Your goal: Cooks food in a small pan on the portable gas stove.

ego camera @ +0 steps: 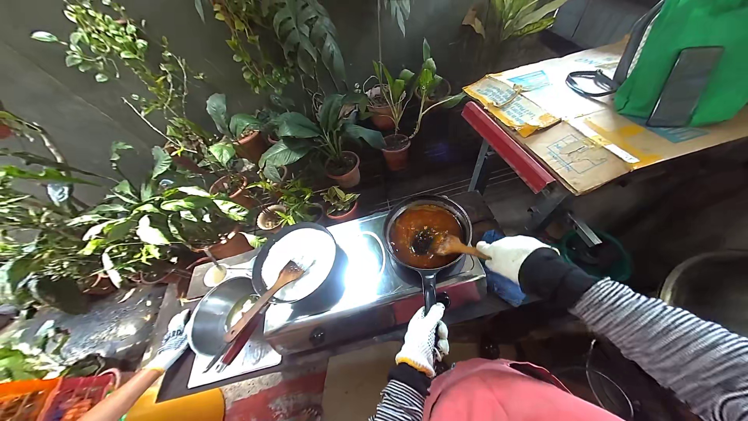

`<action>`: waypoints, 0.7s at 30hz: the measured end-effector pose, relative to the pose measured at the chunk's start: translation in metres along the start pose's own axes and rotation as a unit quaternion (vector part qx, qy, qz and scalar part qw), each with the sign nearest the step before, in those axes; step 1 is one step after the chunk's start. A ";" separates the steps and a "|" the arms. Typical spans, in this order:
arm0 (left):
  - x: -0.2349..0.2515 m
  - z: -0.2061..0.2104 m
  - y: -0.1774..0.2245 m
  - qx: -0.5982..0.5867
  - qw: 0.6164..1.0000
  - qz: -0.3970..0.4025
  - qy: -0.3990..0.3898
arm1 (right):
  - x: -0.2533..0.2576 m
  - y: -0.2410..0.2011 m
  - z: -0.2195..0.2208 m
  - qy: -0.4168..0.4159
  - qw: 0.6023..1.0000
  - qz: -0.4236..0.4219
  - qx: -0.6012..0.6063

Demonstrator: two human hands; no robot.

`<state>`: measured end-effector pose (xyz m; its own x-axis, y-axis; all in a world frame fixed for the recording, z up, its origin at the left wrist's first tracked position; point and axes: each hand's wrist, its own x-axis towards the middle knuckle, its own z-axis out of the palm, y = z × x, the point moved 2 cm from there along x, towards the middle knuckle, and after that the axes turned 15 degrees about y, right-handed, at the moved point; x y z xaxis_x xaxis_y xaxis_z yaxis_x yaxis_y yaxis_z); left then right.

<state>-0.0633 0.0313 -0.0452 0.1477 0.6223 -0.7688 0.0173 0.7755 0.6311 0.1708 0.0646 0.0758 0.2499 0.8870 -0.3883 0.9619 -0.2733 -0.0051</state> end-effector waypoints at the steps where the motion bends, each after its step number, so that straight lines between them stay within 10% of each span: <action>1: 0.001 0.000 -0.001 0.003 1.000 0.002 0.000 | 0.014 0.006 0.005 0.023 1.000 0.012 0.010; 21: 0.002 -0.001 -0.001 0.015 1.000 0.012 -0.004 | 0.028 -0.030 0.041 0.024 0.998 0.000 0.061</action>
<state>-0.0637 0.0319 -0.0475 0.1563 0.6403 -0.7521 0.0435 0.7562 0.6529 0.1440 0.0823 0.0277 0.2575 0.9030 -0.3439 0.9420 -0.3138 -0.1187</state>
